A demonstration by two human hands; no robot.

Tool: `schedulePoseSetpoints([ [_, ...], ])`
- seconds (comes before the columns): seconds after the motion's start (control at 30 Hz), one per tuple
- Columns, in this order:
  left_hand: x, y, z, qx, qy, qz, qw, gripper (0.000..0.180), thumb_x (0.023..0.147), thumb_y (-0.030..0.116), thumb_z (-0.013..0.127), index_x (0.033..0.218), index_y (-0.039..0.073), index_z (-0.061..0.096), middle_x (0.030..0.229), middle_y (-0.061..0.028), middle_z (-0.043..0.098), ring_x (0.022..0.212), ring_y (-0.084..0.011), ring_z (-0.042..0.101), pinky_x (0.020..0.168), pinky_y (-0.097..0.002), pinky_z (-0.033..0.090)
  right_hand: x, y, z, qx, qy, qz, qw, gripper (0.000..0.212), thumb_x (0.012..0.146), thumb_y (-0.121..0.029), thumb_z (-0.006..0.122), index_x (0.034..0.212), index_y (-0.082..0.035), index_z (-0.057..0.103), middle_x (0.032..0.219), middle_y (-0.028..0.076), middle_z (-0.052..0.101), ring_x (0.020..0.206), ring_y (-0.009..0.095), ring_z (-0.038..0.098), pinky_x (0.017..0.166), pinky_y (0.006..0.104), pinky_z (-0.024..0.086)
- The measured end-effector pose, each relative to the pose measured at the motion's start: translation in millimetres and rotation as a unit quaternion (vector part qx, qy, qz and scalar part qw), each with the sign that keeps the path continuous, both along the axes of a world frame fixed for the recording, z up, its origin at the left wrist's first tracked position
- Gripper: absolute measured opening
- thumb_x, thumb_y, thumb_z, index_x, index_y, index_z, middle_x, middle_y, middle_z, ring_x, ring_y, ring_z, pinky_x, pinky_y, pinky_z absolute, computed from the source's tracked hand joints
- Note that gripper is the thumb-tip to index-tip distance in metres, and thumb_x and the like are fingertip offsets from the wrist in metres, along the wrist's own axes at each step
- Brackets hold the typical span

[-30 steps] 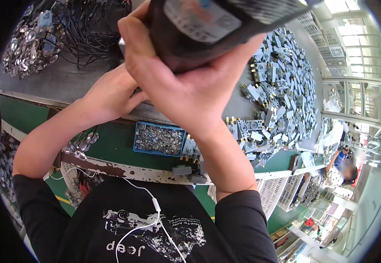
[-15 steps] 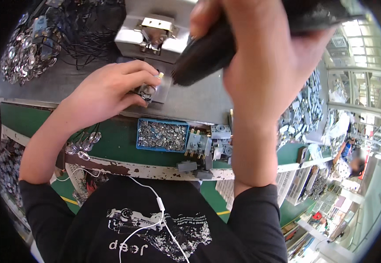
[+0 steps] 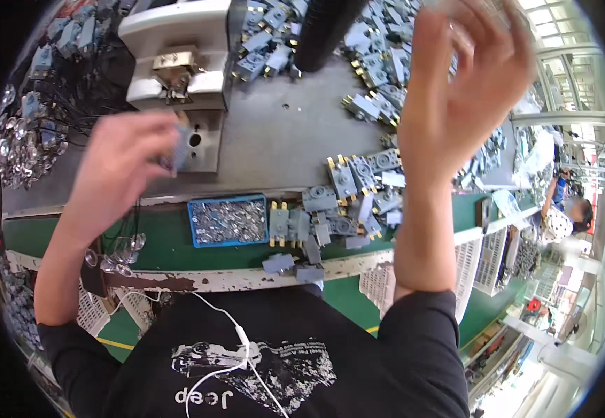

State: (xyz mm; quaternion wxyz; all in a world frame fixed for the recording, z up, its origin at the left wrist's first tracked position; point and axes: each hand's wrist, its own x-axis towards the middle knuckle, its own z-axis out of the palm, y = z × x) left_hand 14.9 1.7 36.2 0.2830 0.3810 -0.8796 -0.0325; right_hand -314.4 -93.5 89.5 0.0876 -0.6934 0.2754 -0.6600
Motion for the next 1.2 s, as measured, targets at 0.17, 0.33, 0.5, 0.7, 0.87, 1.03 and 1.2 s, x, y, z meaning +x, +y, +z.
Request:
schedulePoseSetpoints([
  [0.17, 61, -53, 78, -0.125, 0.009, 0.381, 0.916, 0.029, 0.095, 0.01, 0.068, 0.122, 0.004, 0.065, 0.111, -0.0146, 0.07, 0.108, -0.0286, 0.066, 0.095, -0.0364, 0.052, -49, 4, -71, 0.225, 0.549, -0.188, 0.782, 0.034, 0.092, -0.024, 0.075, 0.121, -0.006, 0.069, 0.106, 0.014, 0.068, 0.099, 0.033, 0.067, 0.088, 0.0386, 0.053],
  [0.33, 123, -88, 62, -0.168, -0.16, 0.328, 0.916, 0.033, 0.087, 0.013, 0.074, 0.119, 0.006, 0.069, 0.118, -0.0172, 0.069, 0.114, -0.036, 0.062, 0.102, -0.0436, 0.048, -42, -1, -81, 0.261, 0.607, -0.13, 0.74, 0.03, 0.088, -0.024, 0.076, 0.114, -0.01, 0.073, 0.109, 0.013, 0.069, 0.106, 0.034, 0.066, 0.093, 0.0397, 0.052],
  [0.5, 78, -30, 37, -0.069, -0.09, 0.215, 0.97, 0.015, 0.087, 0.013, 0.068, 0.1, 0.006, 0.071, 0.097, -0.013, 0.069, 0.093, -0.0301, 0.067, 0.082, -0.0398, 0.053, -4, 36, -51, 0.212, 0.402, -0.019, 0.89, 0.038, 0.082, 0.002, 0.08, 0.118, -0.004, 0.071, 0.129, 0.011, 0.073, 0.105, 0.023, 0.072, 0.088, 0.0332, 0.057],
  [0.7, 39, 74, 5, 0.283, -0.265, 0.083, 0.918, 0.013, 0.078, 0.015, 0.074, 0.091, 0.015, 0.074, 0.085, -0.0074, 0.065, 0.09, -0.029, 0.067, 0.08, -0.0424, 0.051, 87, 63, -79, 0.028, 0.383, 0.141, 0.913, 0.038, 0.075, 0.003, 0.081, 0.109, -0.006, 0.069, 0.128, 0.014, 0.071, 0.111, 0.032, 0.072, 0.091, 0.038, 0.06],
  [0.87, 40, 67, 8, 0.232, -0.274, 0.005, 0.933, 0.008, 0.077, 0.014, 0.07, 0.085, 0.016, 0.072, 0.085, -0.0029, 0.062, 0.089, -0.023, 0.065, 0.077, -0.0362, 0.049, 99, 63, -99, 0.015, 0.444, 0.111, 0.889, 0.032, 0.078, -0.003, 0.08, 0.108, -0.006, 0.068, 0.127, 0.013, 0.068, 0.103, 0.03, 0.071, 0.084, 0.0382, 0.06],
  [1.03, 45, 61, 18, 0.249, -0.101, -0.052, 0.962, 0.014, 0.082, 0.017, 0.071, 0.094, 0.016, 0.065, 0.083, -0.0003, 0.058, 0.082, -0.0192, 0.064, 0.074, -0.0356, 0.046, 97, 86, -98, 0.099, 0.436, 0.089, 0.89, 0.034, 0.08, -0.008, 0.082, 0.112, -0.009, 0.07, 0.124, 0.012, 0.064, 0.096, 0.028, 0.068, 0.08, 0.0379, 0.058],
  [1.2, 38, 50, 6, 0.189, -0.053, -0.074, 0.978, 0.018, 0.084, 0.017, 0.072, 0.101, 0.016, 0.065, 0.079, 0.0021, 0.06, 0.079, -0.0173, 0.064, 0.072, -0.034, 0.045, 104, 81, -102, 0.123, 0.443, 0.078, 0.885, 0.042, 0.08, -0.01, 0.082, 0.12, -0.011, 0.07, 0.123, 0.011, 0.063, 0.093, 0.027, 0.066, 0.082, 0.0392, 0.056],
])
